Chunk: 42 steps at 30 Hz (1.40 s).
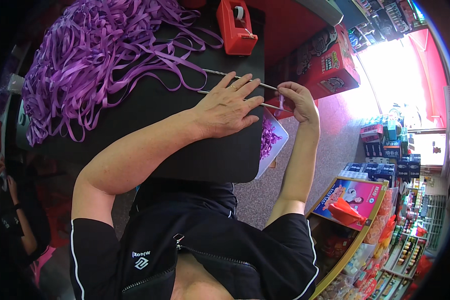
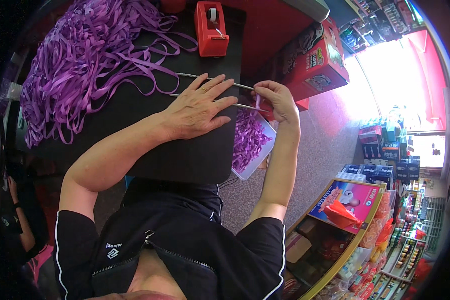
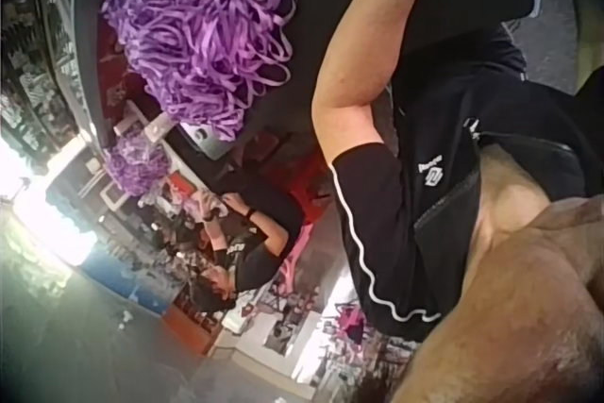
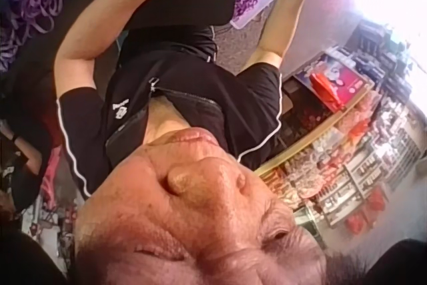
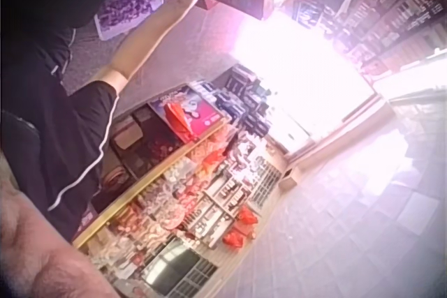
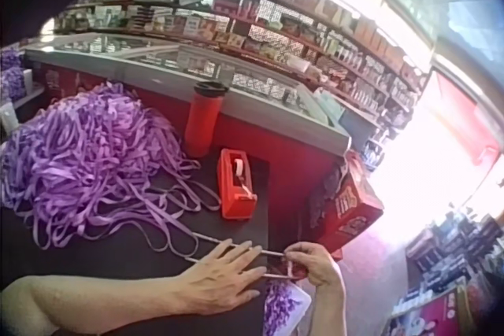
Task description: Cutting purple ribbons into uniform lengths using a metal rod jig and scissors.
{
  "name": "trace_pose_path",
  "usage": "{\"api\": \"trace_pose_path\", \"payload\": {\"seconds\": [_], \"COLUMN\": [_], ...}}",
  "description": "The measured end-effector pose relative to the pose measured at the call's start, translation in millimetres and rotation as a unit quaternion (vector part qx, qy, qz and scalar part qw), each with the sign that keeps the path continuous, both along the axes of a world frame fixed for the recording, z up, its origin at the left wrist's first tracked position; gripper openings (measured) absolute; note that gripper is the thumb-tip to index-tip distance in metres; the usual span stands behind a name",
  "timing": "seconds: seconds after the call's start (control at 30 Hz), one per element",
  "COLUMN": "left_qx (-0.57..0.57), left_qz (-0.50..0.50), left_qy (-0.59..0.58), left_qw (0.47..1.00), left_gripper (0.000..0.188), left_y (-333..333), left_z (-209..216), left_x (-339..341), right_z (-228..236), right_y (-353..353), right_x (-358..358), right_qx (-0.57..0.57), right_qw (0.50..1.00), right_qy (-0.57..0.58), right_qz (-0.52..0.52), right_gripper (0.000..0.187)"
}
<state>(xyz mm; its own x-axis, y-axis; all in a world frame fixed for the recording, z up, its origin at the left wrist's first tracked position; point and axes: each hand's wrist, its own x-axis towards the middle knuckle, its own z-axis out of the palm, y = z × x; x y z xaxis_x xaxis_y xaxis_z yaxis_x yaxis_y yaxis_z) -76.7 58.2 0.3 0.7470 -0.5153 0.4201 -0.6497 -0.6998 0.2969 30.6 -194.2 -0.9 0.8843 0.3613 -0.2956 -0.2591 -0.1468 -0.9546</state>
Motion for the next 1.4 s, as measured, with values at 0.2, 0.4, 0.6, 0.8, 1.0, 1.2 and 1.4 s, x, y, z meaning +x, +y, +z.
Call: {"api": "trace_pose_path", "payload": {"seconds": [0.2,0.4,0.6,0.8,1.0,1.2,1.4], "left_qx": [-0.001,-0.005,-0.001,-0.001,0.000,-0.005,-0.002], "left_qz": [0.004,0.001,0.004,0.001,0.001,0.001,0.002], "left_qy": [0.002,0.003,0.006,0.009,0.011,0.005,0.012], "left_qw": [1.000,1.000,1.000,1.000,1.000,1.000,1.000], "left_gripper": [0.044,0.045,0.045,0.045,0.045,0.045,0.045], "left_y": [3,1,2,1,1,2,1], "left_z": [-3,-2,-1,-1,-1,-2,-2], "left_x": [-1,-1,0,-1,-1,-1,0], "right_z": [2,-7,-7,-4,6,-8,-18], "right_y": [5,-14,-11,-28,-9,-15,-21], "right_x": [-20,-40,-41,-36,-20,-6,-22], "right_qx": [0.064,-0.049,-0.004,-0.047,-0.022,-0.007,0.147], "right_qw": [0.994,0.999,1.000,0.998,0.992,1.000,0.986], "right_qy": [-0.009,-0.014,0.012,-0.007,-0.119,-0.025,-0.002], "right_qz": [-0.088,-0.017,0.012,0.032,-0.027,-0.007,-0.074], "right_gripper": [0.021,0.024,0.020,0.024,0.038,0.032,0.035]}}
